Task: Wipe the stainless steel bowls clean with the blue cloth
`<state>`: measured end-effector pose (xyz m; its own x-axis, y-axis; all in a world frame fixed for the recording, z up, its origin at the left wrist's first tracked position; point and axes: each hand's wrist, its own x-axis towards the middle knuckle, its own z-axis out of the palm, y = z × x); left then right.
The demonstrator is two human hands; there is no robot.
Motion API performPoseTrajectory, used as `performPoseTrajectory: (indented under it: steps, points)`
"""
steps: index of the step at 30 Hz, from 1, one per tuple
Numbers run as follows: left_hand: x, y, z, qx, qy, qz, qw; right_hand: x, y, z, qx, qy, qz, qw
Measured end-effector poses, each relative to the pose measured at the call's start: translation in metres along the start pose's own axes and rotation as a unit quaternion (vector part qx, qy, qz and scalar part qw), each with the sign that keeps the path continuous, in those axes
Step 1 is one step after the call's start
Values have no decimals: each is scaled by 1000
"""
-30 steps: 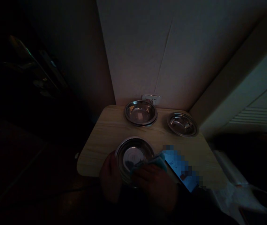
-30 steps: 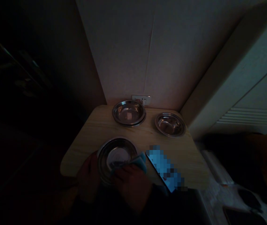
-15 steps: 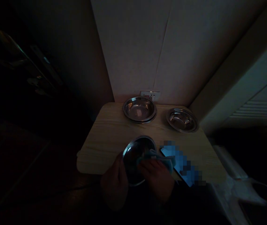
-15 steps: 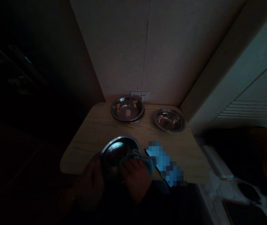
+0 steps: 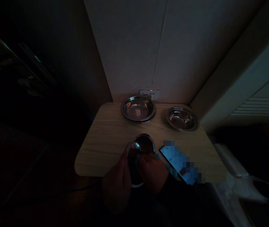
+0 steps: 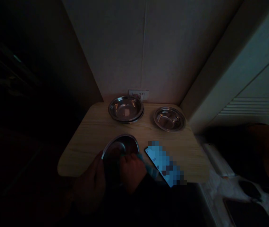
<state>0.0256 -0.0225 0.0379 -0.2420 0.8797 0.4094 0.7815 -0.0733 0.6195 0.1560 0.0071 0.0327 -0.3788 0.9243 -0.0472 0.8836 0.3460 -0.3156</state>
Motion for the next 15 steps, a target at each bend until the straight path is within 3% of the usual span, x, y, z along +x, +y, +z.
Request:
performPoseTrajectory:
  steps: [3, 5, 7, 9, 12, 15]
  points:
    - [-1, 1, 0, 3, 9, 7, 1000, -13, 0, -9, 192, -47, -37, 980]
    - [-2, 2, -1, 5, 16, 3, 1000, -13, 5, -16, 276, 2, -49, 960]
    - [-1, 3, -2, 4, 14, -9, 1000, -4, 12, -19, 255, 109, -57, 959]
    - [0, 4, -1, 3, 15, -11, 1000, 9, 18, -17, 158, 177, -76, 968]
    - [4, 1, 3, 6, 37, -7, 999, 23, 18, -6, 68, 130, -57, 988]
    - [10, -7, 6, 8, 47, -13, 999, 16, 12, 1, 113, 67, -57, 990]
